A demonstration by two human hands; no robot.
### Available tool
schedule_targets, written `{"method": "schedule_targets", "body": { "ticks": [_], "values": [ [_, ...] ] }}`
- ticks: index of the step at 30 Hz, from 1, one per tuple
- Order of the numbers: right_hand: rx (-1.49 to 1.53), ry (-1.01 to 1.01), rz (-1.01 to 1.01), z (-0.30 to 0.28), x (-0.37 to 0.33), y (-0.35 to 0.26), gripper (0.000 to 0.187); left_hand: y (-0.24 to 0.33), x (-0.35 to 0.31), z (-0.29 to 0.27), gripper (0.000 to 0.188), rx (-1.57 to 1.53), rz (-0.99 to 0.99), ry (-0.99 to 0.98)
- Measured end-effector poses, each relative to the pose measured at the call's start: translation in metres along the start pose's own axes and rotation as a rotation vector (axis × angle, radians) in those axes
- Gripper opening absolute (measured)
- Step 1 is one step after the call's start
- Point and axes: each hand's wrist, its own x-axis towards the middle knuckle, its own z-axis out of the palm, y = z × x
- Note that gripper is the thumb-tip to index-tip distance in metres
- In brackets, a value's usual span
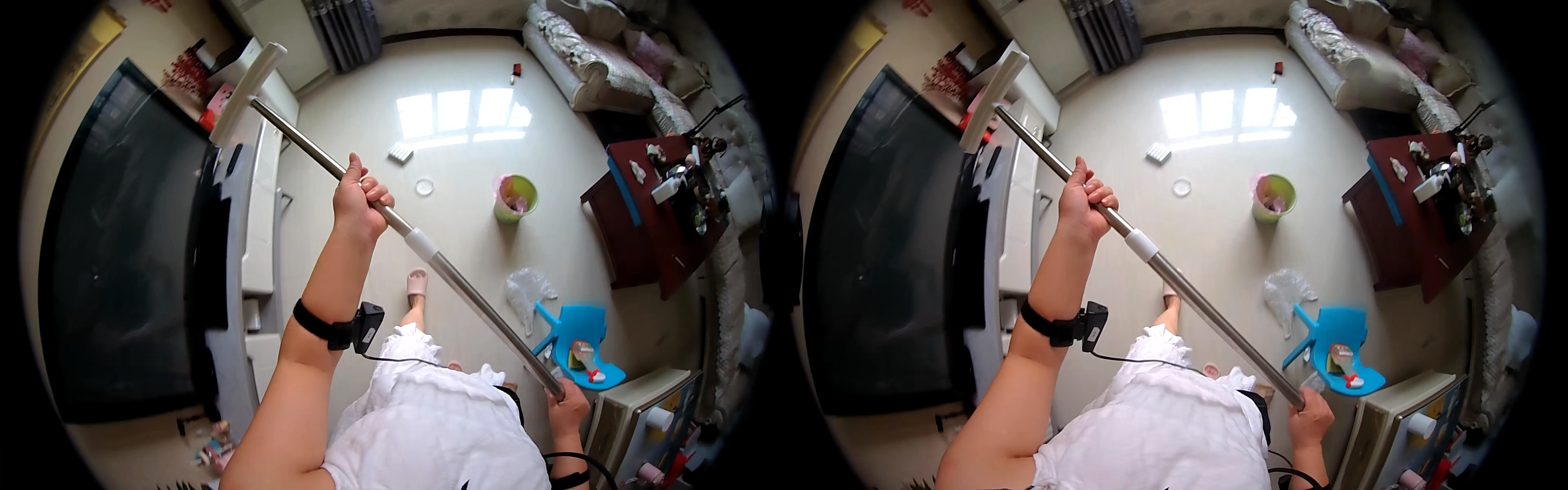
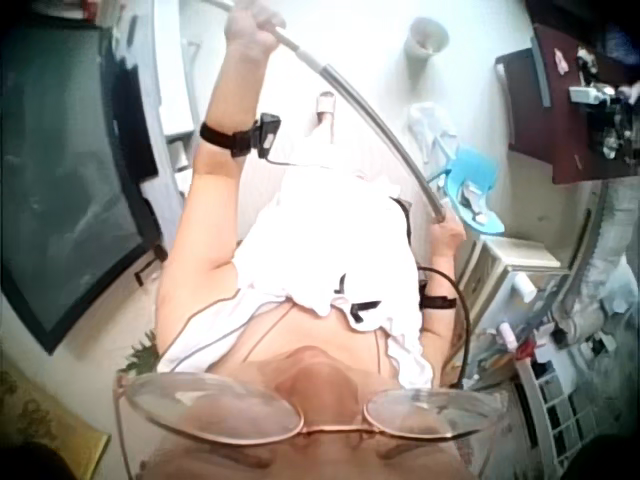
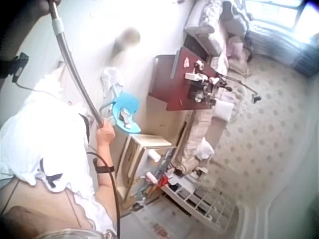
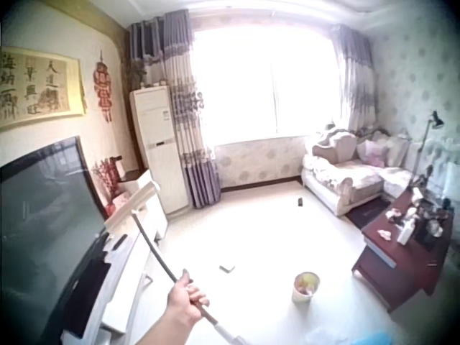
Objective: The person assembles a floor cleaning tool by joining several metal pole segments together and attaching a white squeegee head, eventually inserting a small plastic piece into the end of one pole.
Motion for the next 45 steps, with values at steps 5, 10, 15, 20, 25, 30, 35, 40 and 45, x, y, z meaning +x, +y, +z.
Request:
{"method": "schedule_targets", "body": {
  "ticks": [5, 10, 15, 20, 25, 30, 35, 40, 45],
  "values": [
    [0.585, -1.156, 0.482, 0.01, 0.109, -0.031, 0.024, 0.018, 0.112, 0.063, 0.028, 0.002, -0.198, -0.308],
    [0.546, -0.58, 0.474, 0.024, 0.176, -0.061, 0.029, 0.01, 0.236, 0.132, 0.025, 0.187, -0.185, -0.2],
    [0.424, -0.174, 0.495, 0.04, 0.219, -0.079, 0.027, -0.069, 0.354, 0.154, 0.008, 0.375, -0.362, -0.313],
    [0.5, -0.209, 0.671, 0.053, 0.336, -0.101, 0.029, -0.178, 0.395, 0.173, 0.049, 0.926, -0.622, -0.309],
    [0.143, -0.224, 0.633, 0.077, 0.469, -0.06, 0.032, -0.185, 0.462, 0.216, 0.049, 1.189, -0.582, -0.232],
    [0.066, -0.282, 0.721, 0.091, 0.586, -0.022, 0.033, -0.139, 0.543, 0.242, 0.035, 1.08, -0.465, -0.164],
    [-0.008, -0.36, 0.791, 0.106, 0.68, -0.025, 0.035, -0.118, 0.612, 0.208, 0.03, 0.952, -0.533, 0.201],
    [0.083, -0.343, 0.691, 0.13, 0.783, -0.056, 0.039, -0.11, 0.702, 0.207, 0.025, 0.869, -0.627, 0.36],
    [-0.042, -0.575, 0.491, 0.177, 0.96, -0.1, 0.038, -0.113, 0.82, 0.279, 0.028, 0.93, -0.584, 0.246]
  ]
}}
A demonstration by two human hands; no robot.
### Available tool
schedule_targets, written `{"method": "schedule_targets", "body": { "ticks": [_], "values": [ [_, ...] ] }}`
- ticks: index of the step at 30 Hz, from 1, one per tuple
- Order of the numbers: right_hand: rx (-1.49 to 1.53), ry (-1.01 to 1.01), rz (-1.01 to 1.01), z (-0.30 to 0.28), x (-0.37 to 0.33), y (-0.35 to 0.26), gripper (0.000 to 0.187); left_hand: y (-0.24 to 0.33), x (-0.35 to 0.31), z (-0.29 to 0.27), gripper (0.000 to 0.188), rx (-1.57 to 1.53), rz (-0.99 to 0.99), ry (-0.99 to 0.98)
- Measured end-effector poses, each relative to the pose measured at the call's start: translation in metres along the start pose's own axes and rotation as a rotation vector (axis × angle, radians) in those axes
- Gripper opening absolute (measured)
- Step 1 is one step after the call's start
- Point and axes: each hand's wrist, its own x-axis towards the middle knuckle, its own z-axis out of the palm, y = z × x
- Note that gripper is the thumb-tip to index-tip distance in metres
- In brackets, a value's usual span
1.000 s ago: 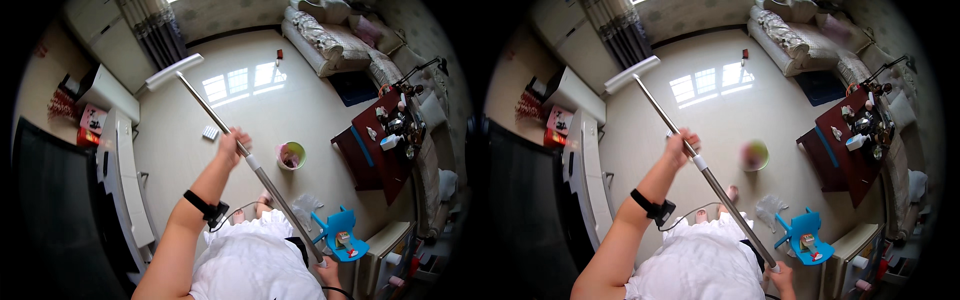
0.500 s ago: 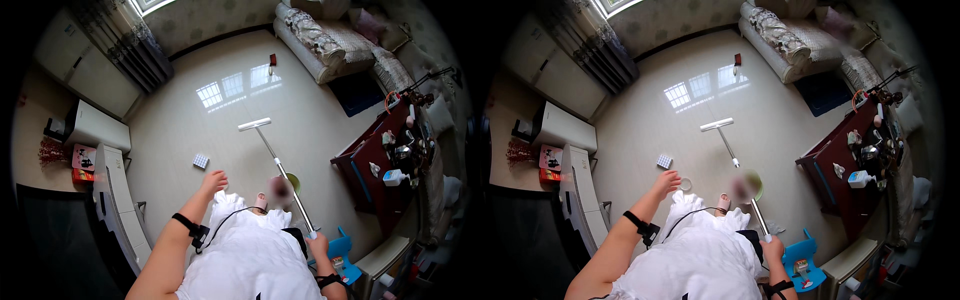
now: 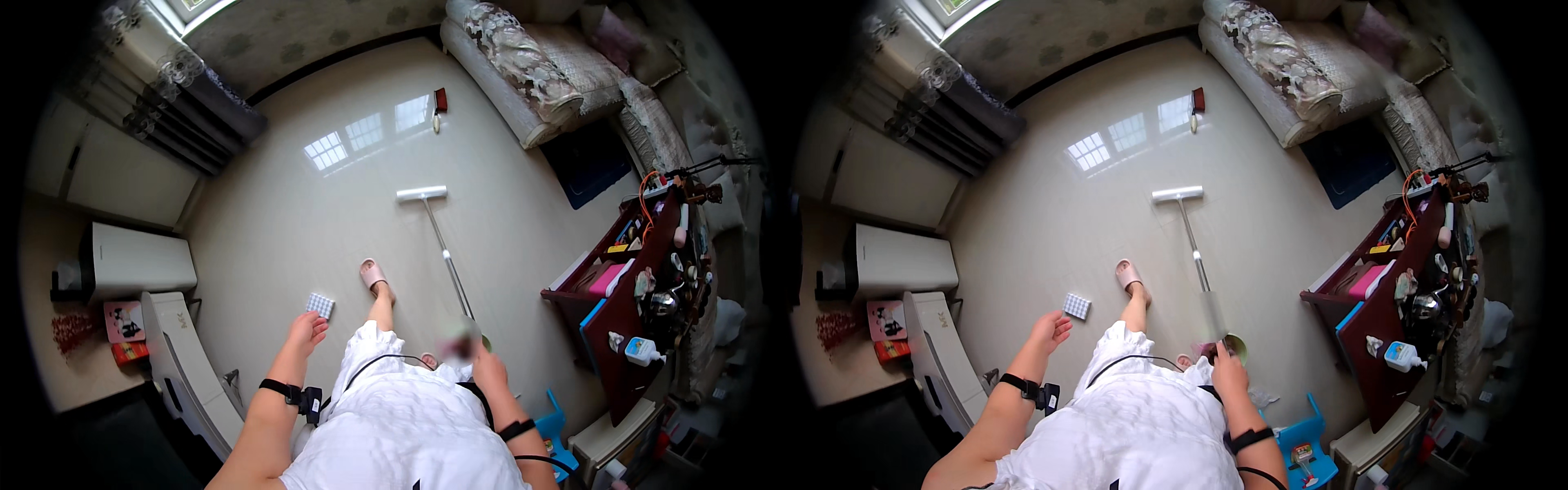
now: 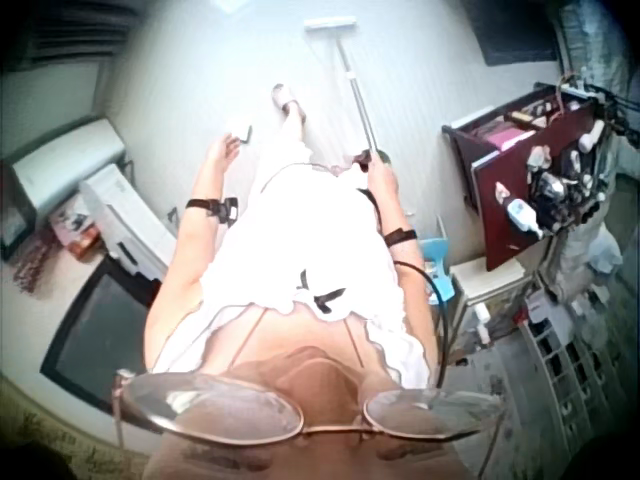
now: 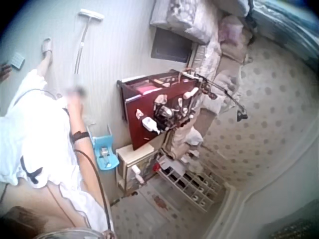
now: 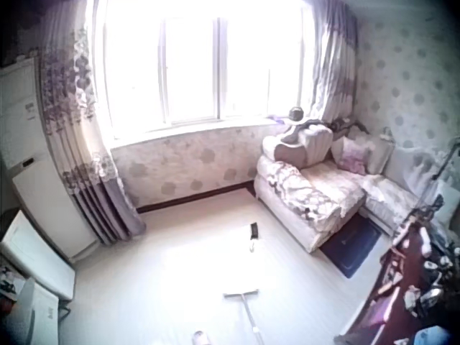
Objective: The person assembles a floor cleaning tool by joining several metal pole segments together and attaching a white squeegee head, eventually inserting a small plastic piece into the end of one pole.
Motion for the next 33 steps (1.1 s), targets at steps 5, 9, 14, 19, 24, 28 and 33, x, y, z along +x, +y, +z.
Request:
{"method": "schedule_targets", "body": {
  "ticks": [5, 9, 14, 19, 24, 28, 33],
  "values": [
    [-0.001, 0.021, 0.046, -0.066, 0.181, -0.134, 0.036, 0.123, 0.032, 0.037, 0.033, 0.252, 0.137, -0.037],
    [0.063, 0.049, 0.135, -0.119, 0.27, -0.201, 0.038, 0.194, 0.047, 0.042, 0.033, 0.33, 0.175, -0.004],
    [0.019, 0.076, 0.145, -0.115, 0.25, -0.161, 0.037, 0.25, 0.069, 0.036, 0.031, 0.331, 0.138, 0.008],
    [0.045, 0.023, 0.277, -0.104, 0.107, -0.1, 0.038, 0.266, 0.103, 0.061, 0.031, 0.309, 0.067, -0.042],
    [0.175, -0.001, 0.275, -0.129, 0.106, -0.102, 0.041, 0.287, 0.116, 0.11, 0.031, 0.329, 0.078, -0.136],
    [0.095, 0.027, 0.232, -0.165, 0.224, -0.146, 0.039, 0.313, 0.122, 0.142, 0.032, 0.357, 0.122, -0.145],
    [0.084, 0.061, 0.272, -0.213, 0.332, -0.156, 0.041, 0.353, 0.09, 0.164, 0.032, 0.355, 0.185, -0.033]
  ]
}}
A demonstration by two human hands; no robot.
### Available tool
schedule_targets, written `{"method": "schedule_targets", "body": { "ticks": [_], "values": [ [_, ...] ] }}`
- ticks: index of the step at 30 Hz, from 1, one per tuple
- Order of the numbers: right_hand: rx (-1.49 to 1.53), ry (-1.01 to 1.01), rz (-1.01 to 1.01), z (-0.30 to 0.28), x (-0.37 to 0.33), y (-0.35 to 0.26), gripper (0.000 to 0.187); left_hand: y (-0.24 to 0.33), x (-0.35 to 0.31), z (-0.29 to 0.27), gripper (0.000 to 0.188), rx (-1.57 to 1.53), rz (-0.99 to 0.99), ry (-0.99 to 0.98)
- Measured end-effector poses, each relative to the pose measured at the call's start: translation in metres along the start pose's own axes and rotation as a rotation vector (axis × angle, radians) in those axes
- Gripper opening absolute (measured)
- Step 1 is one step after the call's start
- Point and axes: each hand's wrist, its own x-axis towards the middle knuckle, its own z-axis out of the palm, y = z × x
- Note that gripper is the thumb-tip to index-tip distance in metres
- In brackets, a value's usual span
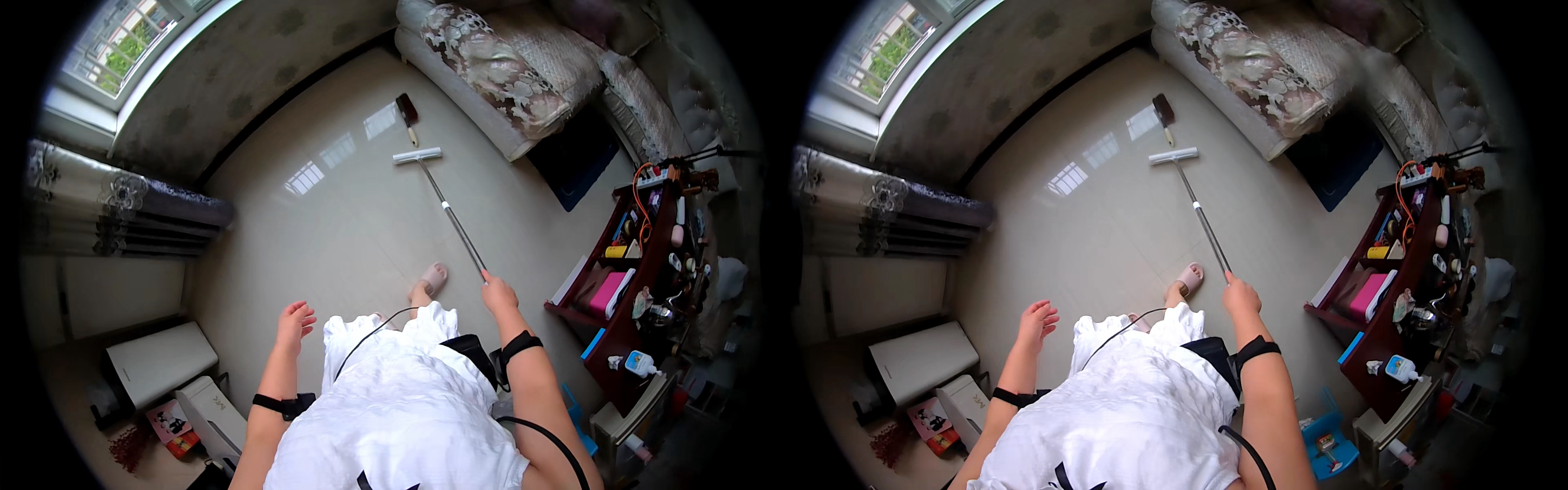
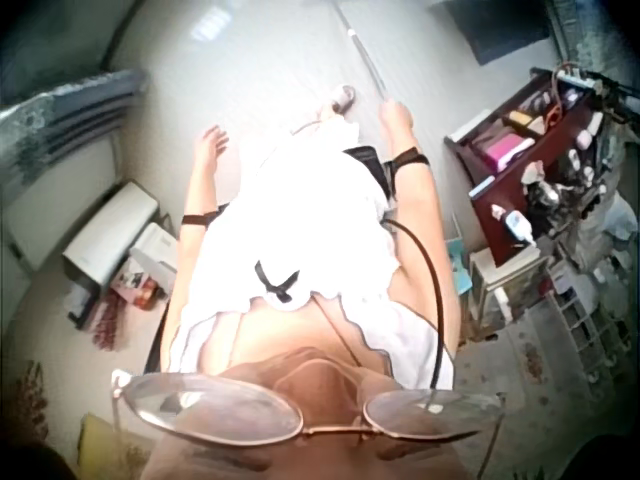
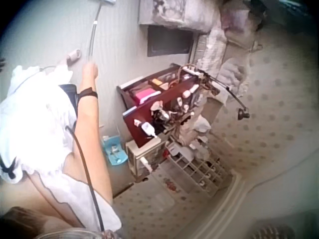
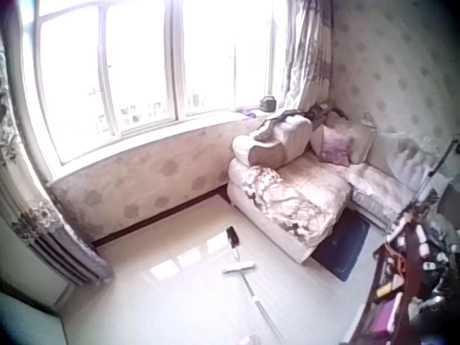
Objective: The person assembles a floor cleaning tool by joining several metal pole segments together and attaching a white squeegee head, eventually inserting a small plastic piece into the end of one pole.
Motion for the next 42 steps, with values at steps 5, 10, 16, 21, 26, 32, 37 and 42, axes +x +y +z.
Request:
{"method": "schedule_targets", "body": {
  "ticks": [5, 10, 16, 21, 26, 32, 37, 42],
  "values": [
    [-0.025, -0.06, 0.083, -0.007, -0.038, 0.102, 0.04, 0.032, 0.006, 0.027, 0.03, -0.025, -0.03, 0.026],
    [0.177, -0.098, 0.291, 0.055, -0.198, 0.219, 0.037, 0.073, 0.033, 0.135, 0.03, 0.096, -0.017, -0.133],
    [0.533, -0.106, 0.474, 0.11, -0.257, 0.221, 0.045, 0.112, 0.044, 0.316, 0.032, 0.424, 0.11, -0.461],
    [0.533, 0.167, 0.44, 0.083, -0.125, 0.191, 0.043, 0.128, 0.028, 0.409, 0.033, 0.653, 0.198, -0.64],
    [0.569, 0.178, 0.413, -0.01, 0.013, 0.186, 0.043, 0.17, 0.022, 0.457, 0.033, 0.814, 0.261, -0.703],
    [0.613, 0.083, 0.528, -0.094, 0.096, 0.167, 0.045, 0.224, 0.046, 0.497, 0.034, 0.913, 0.281, -0.695],
    [0.672, 0.07, 0.517, -0.077, 0.054, 0.2, 0.046, 0.266, 0.084, 0.54, 0.033, 0.943, 0.25, -0.721],
    [0.629, -0.054, 0.581, -0.062, -0.002, 0.141, 0.05, 0.294, 0.112, 0.573, 0.031, 0.932, 0.206, -0.703]
  ]
}}
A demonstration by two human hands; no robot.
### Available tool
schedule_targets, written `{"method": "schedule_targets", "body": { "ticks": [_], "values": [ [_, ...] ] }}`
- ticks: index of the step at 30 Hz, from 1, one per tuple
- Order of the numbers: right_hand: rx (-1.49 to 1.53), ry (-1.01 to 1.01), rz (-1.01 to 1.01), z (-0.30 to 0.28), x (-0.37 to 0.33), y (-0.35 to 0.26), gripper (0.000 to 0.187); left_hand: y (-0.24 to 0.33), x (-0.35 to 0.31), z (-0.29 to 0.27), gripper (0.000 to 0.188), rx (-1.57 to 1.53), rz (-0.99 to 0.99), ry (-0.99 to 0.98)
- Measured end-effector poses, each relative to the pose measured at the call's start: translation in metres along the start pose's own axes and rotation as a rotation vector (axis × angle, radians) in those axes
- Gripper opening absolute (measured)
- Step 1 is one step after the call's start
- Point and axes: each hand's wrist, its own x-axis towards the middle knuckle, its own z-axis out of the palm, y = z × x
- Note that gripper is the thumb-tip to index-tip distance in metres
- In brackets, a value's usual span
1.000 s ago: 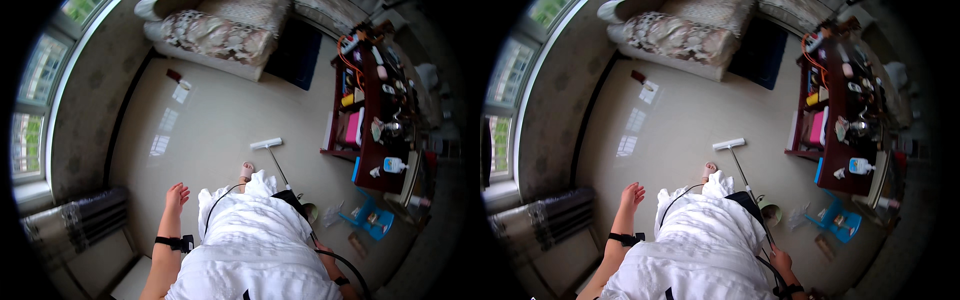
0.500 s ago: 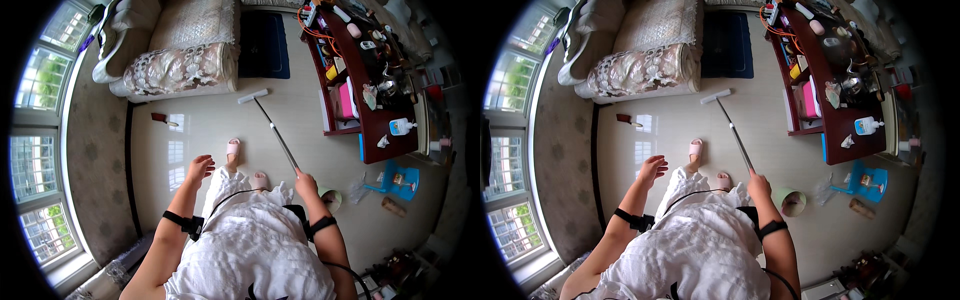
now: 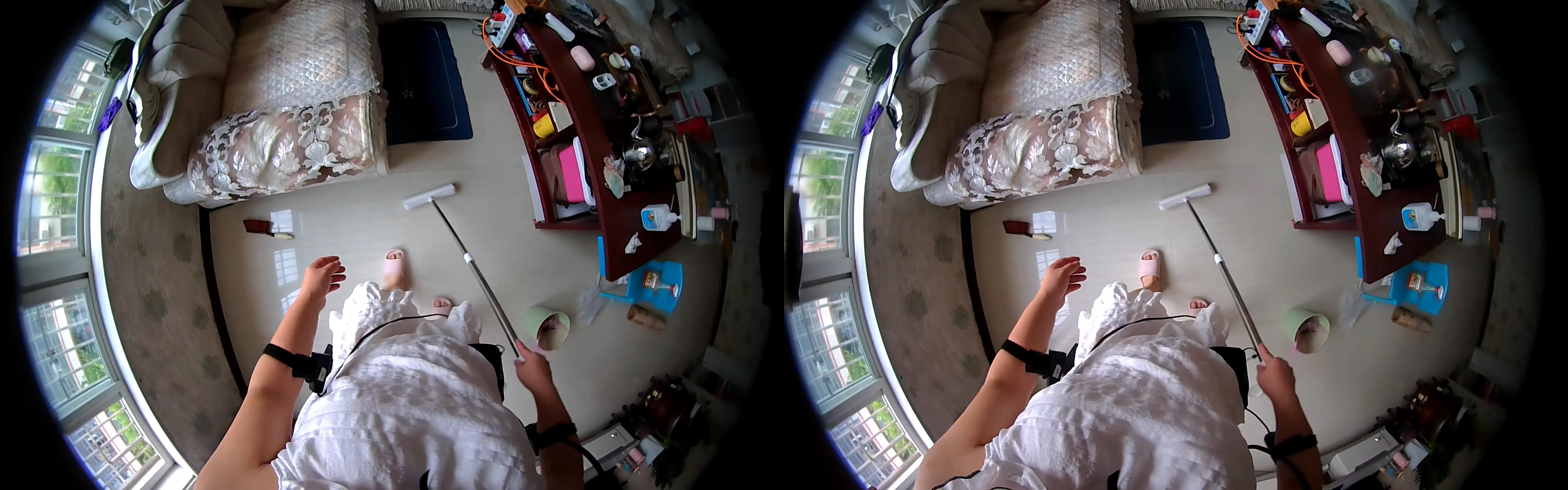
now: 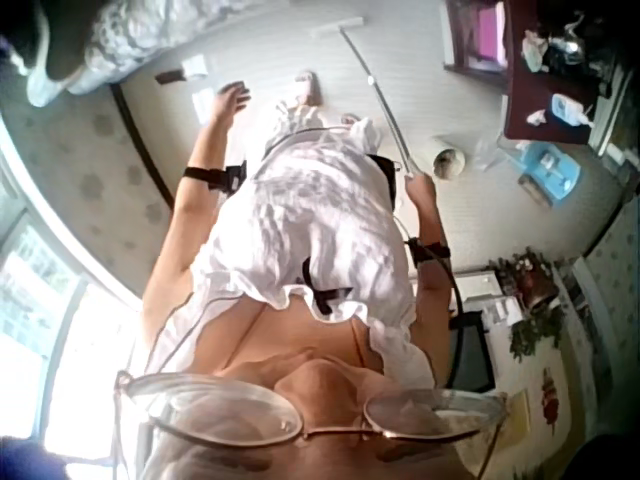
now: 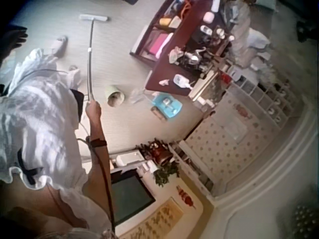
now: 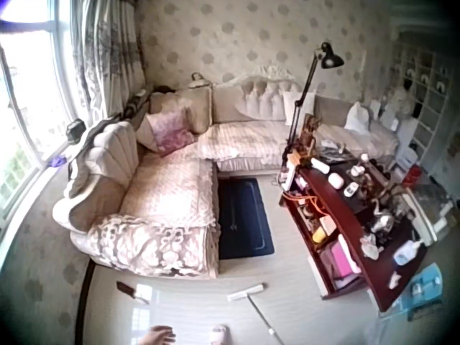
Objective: The person assembles a floor cleaning tool by joining several metal pole segments together and attaching a white squeegee head, eventually inserting a small plastic piece into the end of one pole.
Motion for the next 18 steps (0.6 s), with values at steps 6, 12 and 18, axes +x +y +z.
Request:
{"method": "schedule_targets", "body": {
  "ticks": [6, 12, 18],
  "values": [
    [0.176, -0.018, -0.093, -0.016, 0.061, -0.13, 0.049, 0.022, 0.027, 0.004, 0.032, 0.048, -0.03, -0.1],
    [0.153, 0.01, 0.04, -0.041, 0.137, -0.18, 0.049, 0.054, 0.044, 0.006, 0.032, 0.112, 0.046, -0.095],
    [-0.021, -0.112, 0.22, 0.023, 0.042, -0.048, 0.053, 0.049, 0.061, 0.014, 0.03, 0.116, -0.027, -0.132]
  ]
}}
